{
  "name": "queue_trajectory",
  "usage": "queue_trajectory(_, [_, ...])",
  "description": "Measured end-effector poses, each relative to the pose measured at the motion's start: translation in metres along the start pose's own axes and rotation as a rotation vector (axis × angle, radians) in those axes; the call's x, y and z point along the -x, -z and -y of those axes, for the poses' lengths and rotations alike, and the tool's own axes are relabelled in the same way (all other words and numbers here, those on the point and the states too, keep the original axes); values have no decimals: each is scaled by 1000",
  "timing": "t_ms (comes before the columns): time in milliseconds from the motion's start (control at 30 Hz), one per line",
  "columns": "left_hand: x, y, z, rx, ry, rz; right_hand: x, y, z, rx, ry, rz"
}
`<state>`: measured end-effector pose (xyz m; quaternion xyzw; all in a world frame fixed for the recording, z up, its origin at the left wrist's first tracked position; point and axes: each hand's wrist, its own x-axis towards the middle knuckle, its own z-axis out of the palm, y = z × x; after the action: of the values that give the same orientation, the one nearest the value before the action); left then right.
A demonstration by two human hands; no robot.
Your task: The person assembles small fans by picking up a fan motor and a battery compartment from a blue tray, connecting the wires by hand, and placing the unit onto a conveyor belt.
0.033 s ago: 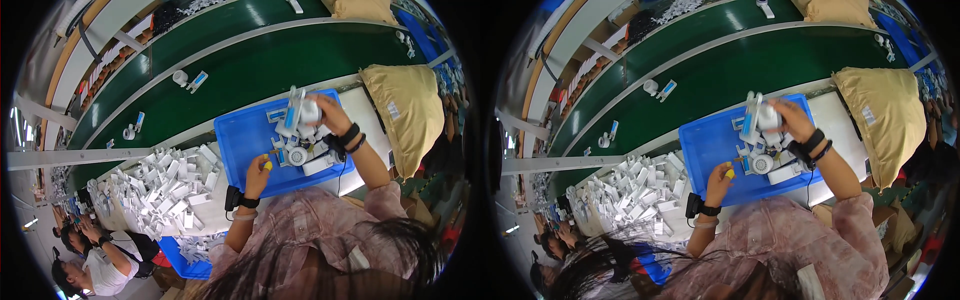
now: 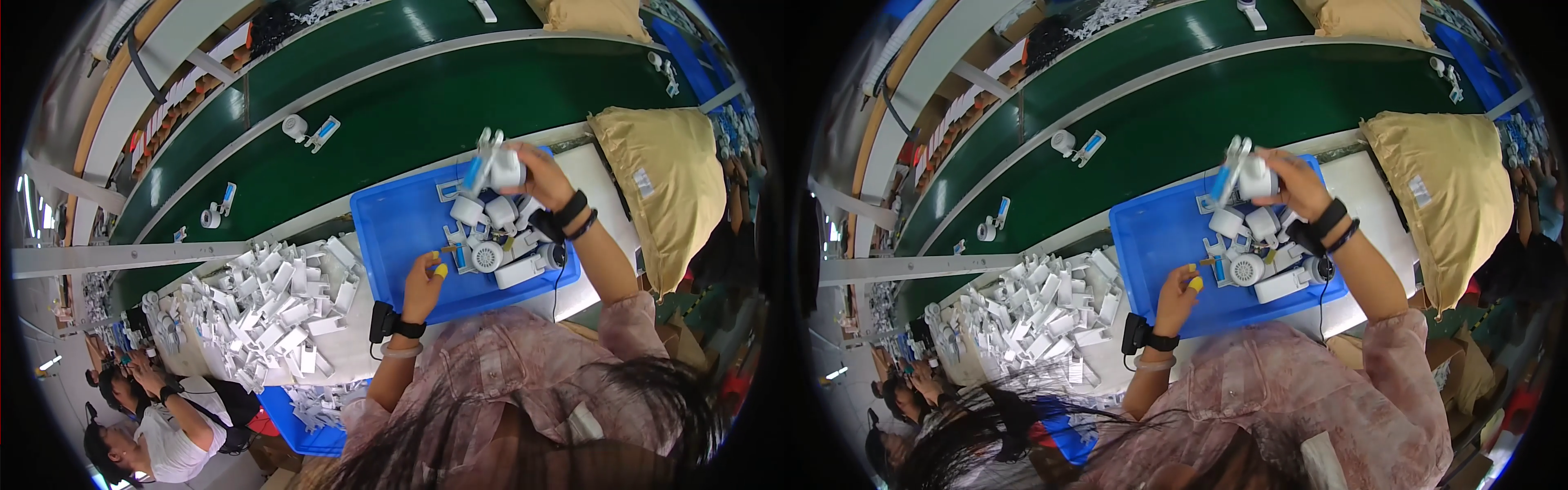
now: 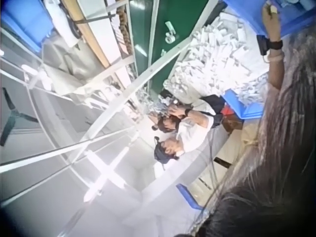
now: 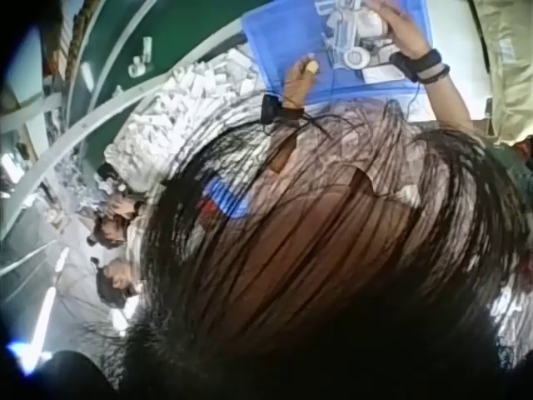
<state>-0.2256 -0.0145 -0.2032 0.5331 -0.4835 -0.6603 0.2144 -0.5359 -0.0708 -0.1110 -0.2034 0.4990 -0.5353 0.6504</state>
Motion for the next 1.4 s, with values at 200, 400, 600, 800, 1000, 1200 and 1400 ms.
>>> queue_trajectory(200, [-21, -22, 4, -467, -81, -24, -100, 47, 8, -159, 36, -100])
queue_trajectory(400, [-24, -25, 9, -276, -8, -63, -79, 23, -31, 240, 179, -72])
queue_trajectory(600, [-32, -48, 12, -382, 31, -151, 10, -20, -76, 957, 252, 507])
queue_trajectory(800, [-38, -47, 36, -299, -71, -83, 36, -36, -117, 1457, 556, 329])
queue_trajectory(1000, [12, -39, -31, 54, -9, 47, 56, -41, -105, 1193, 591, 282])
queue_trajectory(1200, [49, -30, -44, 215, -65, 133, 84, -46, -107, 1002, 711, 282])
queue_trajectory(1400, [60, -17, -53, 418, 116, 208, 107, -59, -109, 956, 711, 233])
